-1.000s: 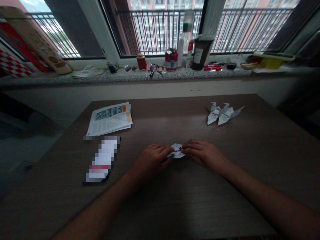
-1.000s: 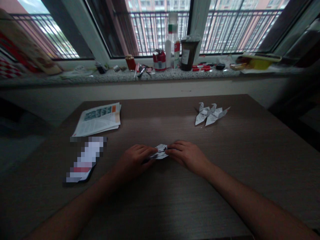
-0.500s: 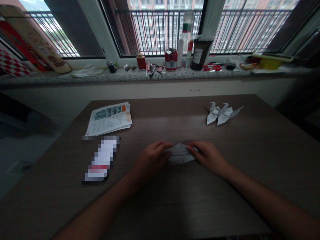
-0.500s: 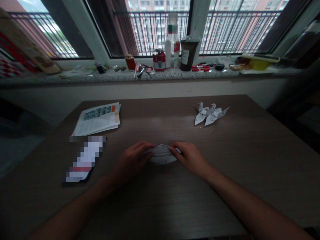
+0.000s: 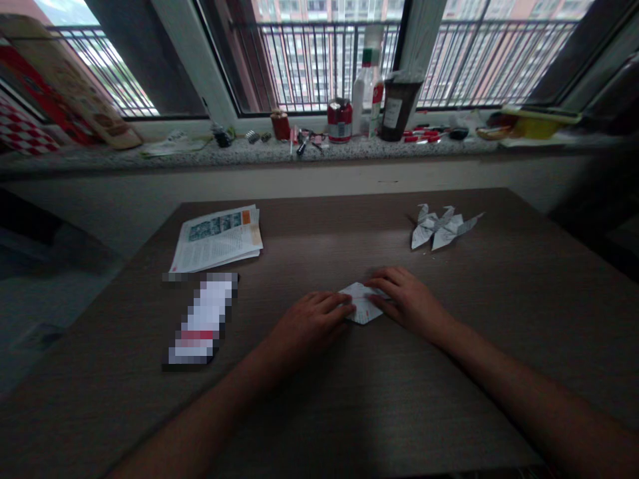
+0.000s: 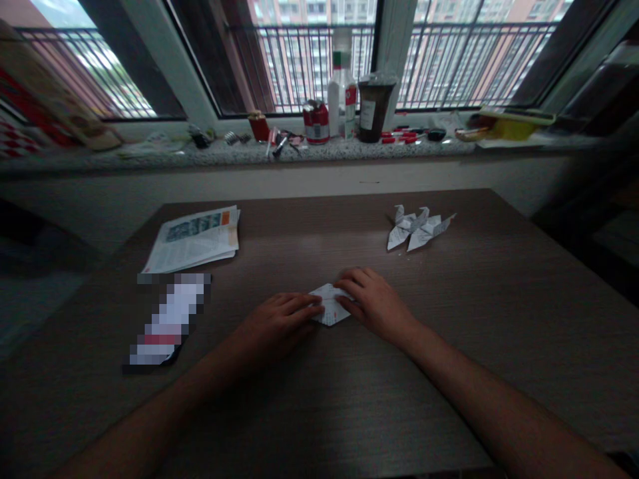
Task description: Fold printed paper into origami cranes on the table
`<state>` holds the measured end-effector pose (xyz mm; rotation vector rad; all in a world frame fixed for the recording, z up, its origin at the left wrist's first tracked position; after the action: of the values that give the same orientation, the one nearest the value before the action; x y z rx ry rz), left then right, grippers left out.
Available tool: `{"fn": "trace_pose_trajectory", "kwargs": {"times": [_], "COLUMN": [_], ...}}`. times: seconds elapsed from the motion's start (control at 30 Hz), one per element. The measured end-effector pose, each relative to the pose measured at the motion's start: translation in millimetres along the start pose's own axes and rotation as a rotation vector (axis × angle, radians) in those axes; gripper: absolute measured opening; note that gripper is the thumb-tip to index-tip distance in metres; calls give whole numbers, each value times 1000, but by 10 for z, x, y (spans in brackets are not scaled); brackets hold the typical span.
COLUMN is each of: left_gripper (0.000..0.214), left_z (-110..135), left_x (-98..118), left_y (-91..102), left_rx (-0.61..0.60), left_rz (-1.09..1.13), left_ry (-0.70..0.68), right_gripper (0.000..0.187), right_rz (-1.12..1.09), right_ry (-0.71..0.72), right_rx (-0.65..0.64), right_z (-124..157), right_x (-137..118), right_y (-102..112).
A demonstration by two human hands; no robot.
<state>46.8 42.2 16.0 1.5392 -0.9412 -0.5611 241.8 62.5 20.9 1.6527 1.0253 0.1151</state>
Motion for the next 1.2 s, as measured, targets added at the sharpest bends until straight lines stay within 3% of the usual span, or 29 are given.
{"fn": "trace_pose_trajectory", "kwargs": {"times": [0.1,0.2,0.43,0.73,1.2], "left_gripper": [33,32,24,7,2], "left_z": [1,-9,-76,-109,-174], "left_x": [-4,-3,-5,-39,-96], "left_y": [11,-2,-42,-41,-46], "left_rx": [18,33,67,161,191], "left_rz": [14,9,-19,98,288], "left_ry": [10,12,51,163,316], "right_gripper": [25,28,20,13,3], "right_rz": [-28,-46,-81,-152,-214], "right_ry": [145,160,182,69,-110], "right_rx": [-156,-219,-174,-167,-8], "right_z": [41,80,87,100,32], "right_x": [-81,-89,-139,-152,-69], "right_y": [-13,-34,-48,-40,-109]}}
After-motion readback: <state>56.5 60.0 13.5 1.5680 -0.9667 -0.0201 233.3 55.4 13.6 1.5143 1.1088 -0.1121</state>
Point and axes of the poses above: each hand's wrist, its own z-axis away from the middle knuckle, its own y-axis out of the back of the hand, x = y × z, the point moved 6 cm from there along -z, towards the middle knuckle, and after that the axes turned 5 degrees about -z, right-handed, at the moved point
